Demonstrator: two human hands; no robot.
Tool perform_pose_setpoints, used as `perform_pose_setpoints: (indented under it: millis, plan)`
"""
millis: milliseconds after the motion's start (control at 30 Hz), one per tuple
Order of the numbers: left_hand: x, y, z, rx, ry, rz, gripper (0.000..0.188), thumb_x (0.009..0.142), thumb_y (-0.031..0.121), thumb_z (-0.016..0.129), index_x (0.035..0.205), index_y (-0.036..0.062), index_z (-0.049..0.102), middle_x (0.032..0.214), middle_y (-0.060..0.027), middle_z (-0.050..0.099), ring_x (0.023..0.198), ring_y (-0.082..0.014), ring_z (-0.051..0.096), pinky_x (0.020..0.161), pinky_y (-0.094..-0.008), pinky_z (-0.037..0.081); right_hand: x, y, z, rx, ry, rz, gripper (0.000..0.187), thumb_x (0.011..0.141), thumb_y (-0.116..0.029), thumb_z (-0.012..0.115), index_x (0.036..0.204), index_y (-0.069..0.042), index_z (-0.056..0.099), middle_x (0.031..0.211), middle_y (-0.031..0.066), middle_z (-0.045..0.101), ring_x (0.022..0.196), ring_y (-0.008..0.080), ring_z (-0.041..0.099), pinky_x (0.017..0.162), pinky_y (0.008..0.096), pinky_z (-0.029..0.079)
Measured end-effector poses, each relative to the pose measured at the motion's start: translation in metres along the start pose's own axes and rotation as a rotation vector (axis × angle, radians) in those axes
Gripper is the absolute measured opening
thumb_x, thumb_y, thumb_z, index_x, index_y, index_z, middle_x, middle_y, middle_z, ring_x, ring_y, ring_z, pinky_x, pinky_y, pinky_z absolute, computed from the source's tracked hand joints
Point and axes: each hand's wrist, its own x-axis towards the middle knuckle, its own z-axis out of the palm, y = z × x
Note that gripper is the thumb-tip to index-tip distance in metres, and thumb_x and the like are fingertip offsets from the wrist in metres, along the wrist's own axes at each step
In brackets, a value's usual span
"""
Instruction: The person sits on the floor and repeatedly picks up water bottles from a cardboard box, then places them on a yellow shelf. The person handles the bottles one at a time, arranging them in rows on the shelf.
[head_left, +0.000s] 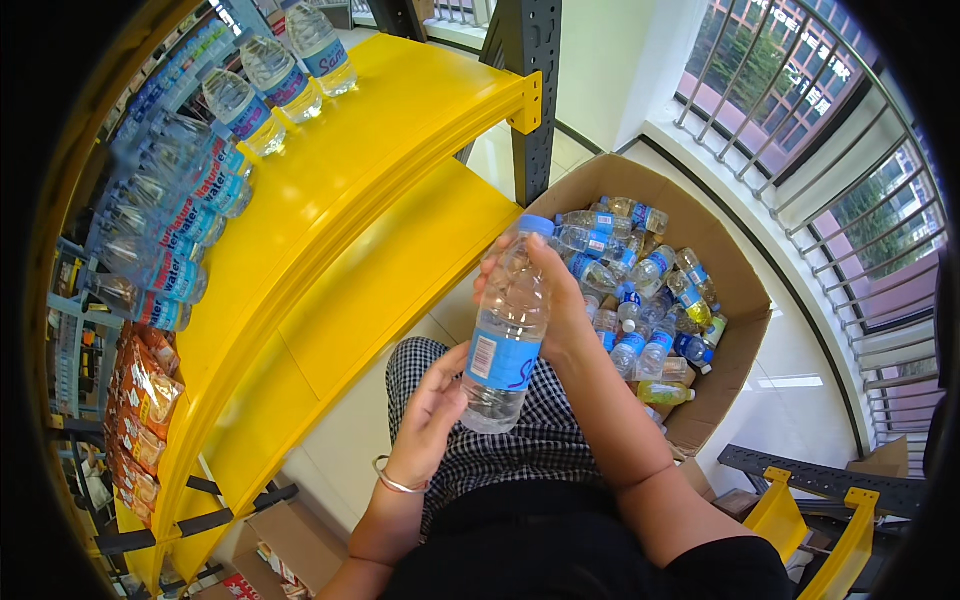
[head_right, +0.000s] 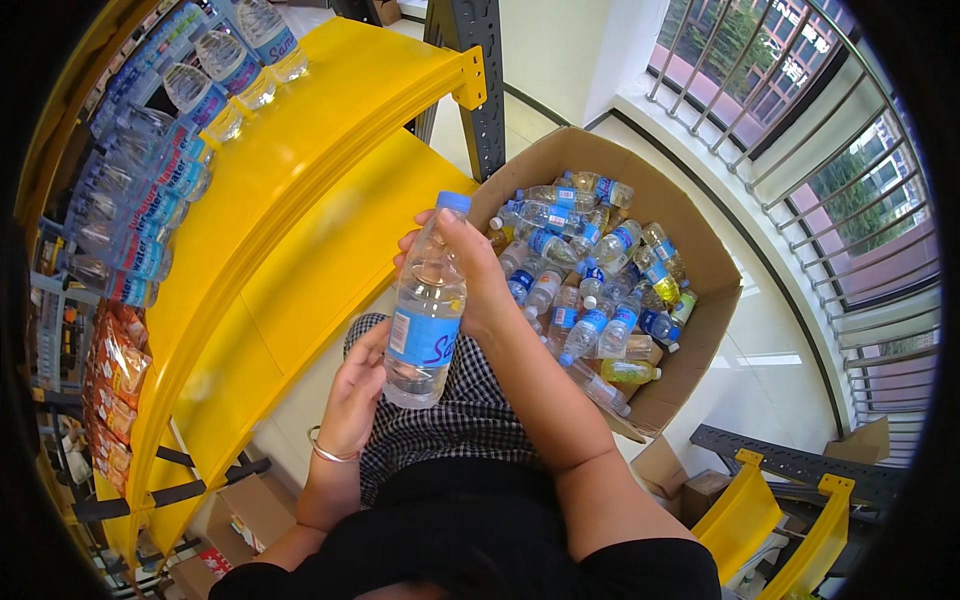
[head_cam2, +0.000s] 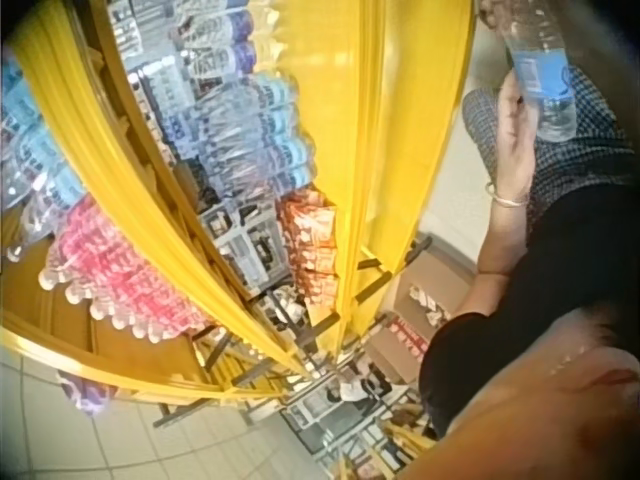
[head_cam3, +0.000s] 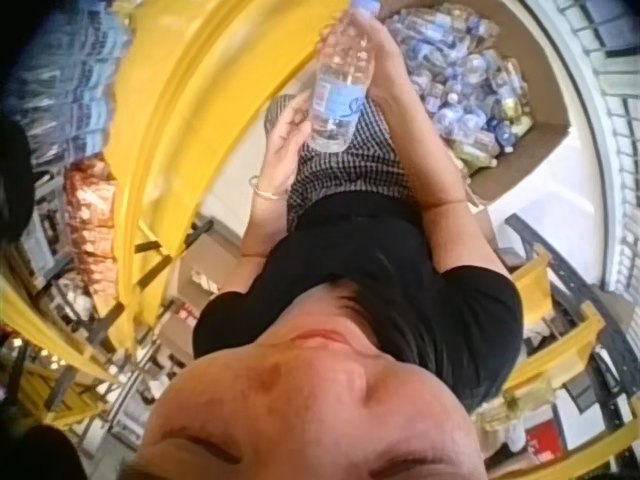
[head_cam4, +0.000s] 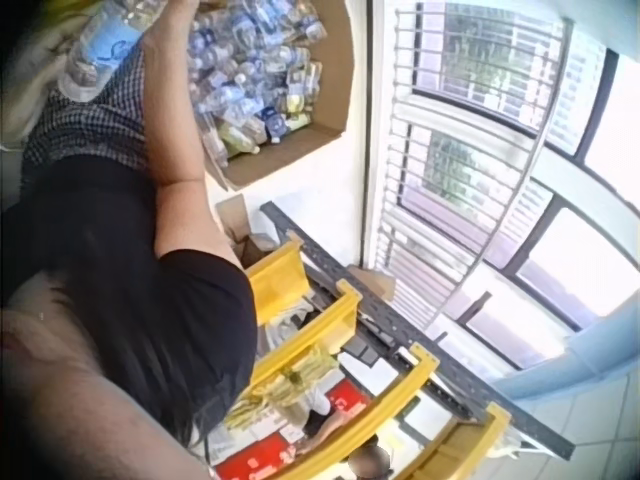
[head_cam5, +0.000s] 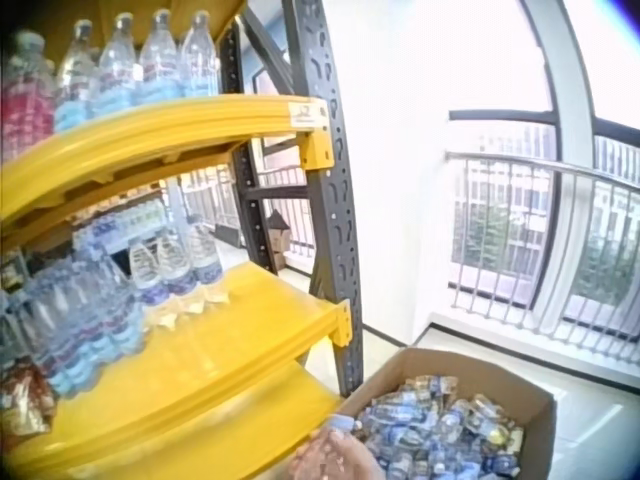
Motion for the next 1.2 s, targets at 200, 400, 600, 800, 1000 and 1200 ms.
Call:
perform_pose_setpoints:
  millis: [200, 400, 600, 800, 1000, 1200]
  plan:
    - [0.0, -0.031, 0.021, 0.07, 0.095, 0.046, 0.073, 0.08, 0.006, 0.068, 0.137, -0.0001, 0.023, 0.12, -0.0112, 0.048, 0.106, -0.0168, 0.053, 0.092, -0.0325, 0.044, -0.008, -0.002, 0.022, -0.422, 0.162, -0.037, 0.035, 0.087, -0.033, 0.061, 0.107, -0.006, 0.051, 0.091, 0.0076, 0.06, 0.082, 0.0179, 0.062, 0.069, 0.0308, 0.051]
    - [-0.007, -0.035, 0.024, -0.117, 0.139, -0.019, 0.055, 0.083, 0.013, 0.066, 0.128, 0.0001, 0.036, 0.111, -0.0113, 0.056, 0.098, -0.0156, 0.058, 0.087, -0.0321, 0.048, -0.016, -0.008, 0.028, -0.496, -0.041, 0.006, 0.036, 0.094, -0.03, 0.05, 0.118, -0.003, 0.049, 0.107, 0.0098, 0.061, 0.093, 0.0172, 0.06, 0.08, 0.0313, 0.049]
    - [-0.014, -0.019, 0.03, -0.4, -0.029, -0.134, 0.061, 0.083, 0.039, 0.063, 0.123, -0.0025, 0.041, 0.109, -0.0176, 0.059, 0.099, -0.026, 0.061, 0.083, -0.038, 0.052, -0.01, 0.011, 0.01, 0.064, -0.316, 0.123, 0.059, 0.095, -0.047, 0.037, 0.134, -0.003, 0.034, 0.122, 0.0187, 0.052, 0.108, 0.0298, 0.056, 0.091, 0.0423, 0.047]
    - [-0.018, -0.017, 0.032, -0.488, -0.083, -0.148, 0.069, 0.082, 0.044, 0.062, 0.126, -0.005, 0.04, 0.114, -0.0171, 0.057, 0.102, -0.0299, 0.06, 0.083, -0.0401, 0.053, -0.012, 0.019, 0.004, 0.154, -0.422, 0.149, 0.064, 0.092, -0.051, 0.041, 0.133, -0.002, 0.034, 0.112, 0.0177, 0.057, 0.101, 0.0312, 0.06, 0.082, 0.0438, 0.053]
    - [-0.014, -0.015, 0.03, -0.44, -0.113, -0.17, 0.069, 0.083, 0.044, 0.062, 0.126, -0.0061, 0.042, 0.117, -0.0173, 0.056, 0.102, -0.0282, 0.06, 0.084, -0.0383, 0.052, -0.018, 0.013, 0.01, 0.096, -0.315, 0.109, 0.061, 0.09, -0.048, 0.046, 0.129, -0.002, 0.038, 0.105, 0.0161, 0.058, 0.094, 0.0295, 0.062, 0.08, 0.0426, 0.054]
    - [-0.014, -0.019, 0.026, -0.403, -0.133, -0.166, 0.066, 0.084, 0.041, 0.06, 0.127, -0.0054, 0.041, 0.117, -0.0155, 0.057, 0.106, -0.0249, 0.059, 0.092, -0.036, 0.047, -0.017, 0.013, 0.007, 0.116, -0.332, 0.101, 0.061, 0.089, -0.048, 0.047, 0.128, -0.002, 0.039, 0.105, 0.0164, 0.058, 0.093, 0.0289, 0.062, 0.08, 0.0412, 0.054]
